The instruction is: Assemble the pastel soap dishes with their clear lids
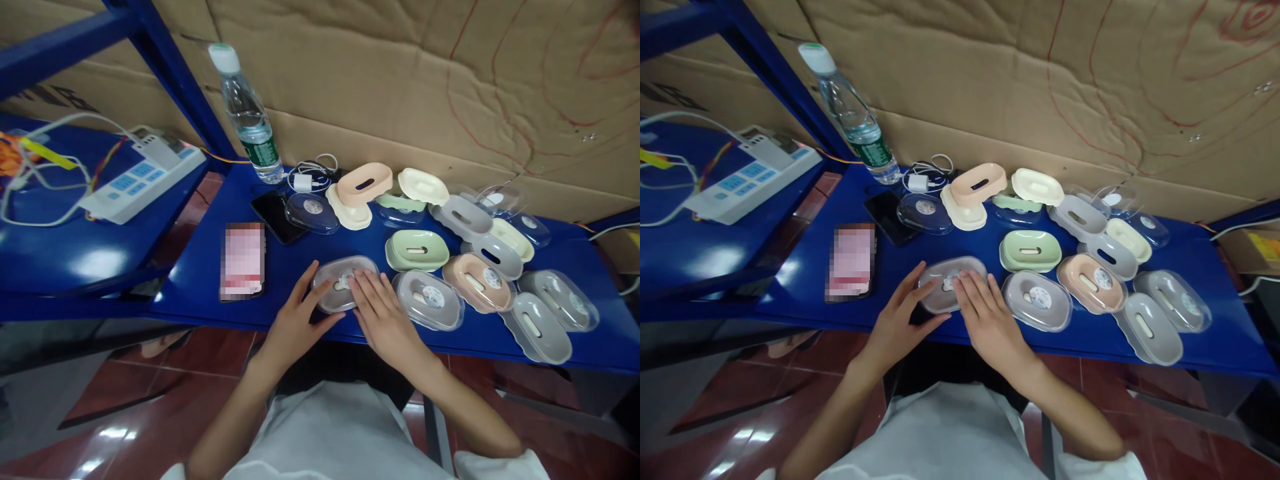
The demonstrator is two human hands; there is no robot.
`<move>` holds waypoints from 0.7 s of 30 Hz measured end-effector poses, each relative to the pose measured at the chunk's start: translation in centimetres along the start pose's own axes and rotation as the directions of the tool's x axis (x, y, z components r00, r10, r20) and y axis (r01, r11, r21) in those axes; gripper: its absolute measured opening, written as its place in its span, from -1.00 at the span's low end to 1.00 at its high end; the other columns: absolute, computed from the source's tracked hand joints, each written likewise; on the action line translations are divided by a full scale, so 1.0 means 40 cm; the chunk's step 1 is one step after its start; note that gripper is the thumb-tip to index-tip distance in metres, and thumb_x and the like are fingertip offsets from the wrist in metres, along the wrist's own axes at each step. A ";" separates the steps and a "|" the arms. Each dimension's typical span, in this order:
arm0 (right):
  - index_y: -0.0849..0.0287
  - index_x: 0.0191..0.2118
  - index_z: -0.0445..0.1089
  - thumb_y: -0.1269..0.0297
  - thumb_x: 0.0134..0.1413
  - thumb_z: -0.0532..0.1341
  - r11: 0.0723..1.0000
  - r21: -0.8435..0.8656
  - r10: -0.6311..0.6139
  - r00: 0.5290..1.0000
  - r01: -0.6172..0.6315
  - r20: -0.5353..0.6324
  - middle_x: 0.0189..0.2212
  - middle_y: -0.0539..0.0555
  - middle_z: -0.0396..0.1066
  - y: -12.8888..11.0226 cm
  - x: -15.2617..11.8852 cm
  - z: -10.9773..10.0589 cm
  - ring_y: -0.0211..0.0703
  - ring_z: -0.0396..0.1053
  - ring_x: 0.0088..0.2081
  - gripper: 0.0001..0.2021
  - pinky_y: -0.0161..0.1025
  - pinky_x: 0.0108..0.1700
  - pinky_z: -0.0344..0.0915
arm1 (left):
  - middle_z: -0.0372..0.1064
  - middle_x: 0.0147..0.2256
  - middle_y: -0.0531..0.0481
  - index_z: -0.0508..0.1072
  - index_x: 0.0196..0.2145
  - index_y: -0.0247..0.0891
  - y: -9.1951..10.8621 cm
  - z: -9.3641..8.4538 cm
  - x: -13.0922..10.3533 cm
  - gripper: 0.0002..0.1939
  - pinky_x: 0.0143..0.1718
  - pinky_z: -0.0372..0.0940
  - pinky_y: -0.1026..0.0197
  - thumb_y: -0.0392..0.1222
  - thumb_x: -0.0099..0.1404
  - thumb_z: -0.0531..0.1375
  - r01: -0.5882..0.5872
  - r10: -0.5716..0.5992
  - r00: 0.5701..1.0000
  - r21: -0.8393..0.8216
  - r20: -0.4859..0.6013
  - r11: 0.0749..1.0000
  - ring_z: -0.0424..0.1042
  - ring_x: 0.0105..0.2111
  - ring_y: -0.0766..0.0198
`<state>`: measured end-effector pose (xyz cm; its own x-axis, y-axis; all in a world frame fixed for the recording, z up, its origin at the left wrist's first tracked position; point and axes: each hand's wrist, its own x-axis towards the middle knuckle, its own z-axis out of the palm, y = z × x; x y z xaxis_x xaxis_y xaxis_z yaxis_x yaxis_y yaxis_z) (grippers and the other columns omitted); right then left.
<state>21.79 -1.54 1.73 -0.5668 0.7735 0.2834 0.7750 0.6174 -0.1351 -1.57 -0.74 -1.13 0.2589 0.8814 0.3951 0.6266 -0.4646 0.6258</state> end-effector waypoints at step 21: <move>-0.10 0.62 -0.06 0.19 0.46 0.27 0.917 -0.031 0.379 0.892 -0.398 -0.246 0.56 0.21 0.07 0.018 -0.207 -0.065 0.35 -0.05 0.58 -0.22 0.48 0.51 -0.02 | 0.14 0.43 -0.30 0.29 0.29 -0.12 0.019 -0.011 0.014 -0.43 0.37 0.32 -0.32 -0.12 0.41 0.35 0.038 -0.037 0.999 0.022 -0.035 0.999 0.25 0.43 -0.21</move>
<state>27.77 -7.88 1.76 -0.1435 0.8888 0.4353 0.9446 0.2541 -0.2075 -1.25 -0.63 -0.15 0.2096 0.8946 0.3947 0.6516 -0.4288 0.6257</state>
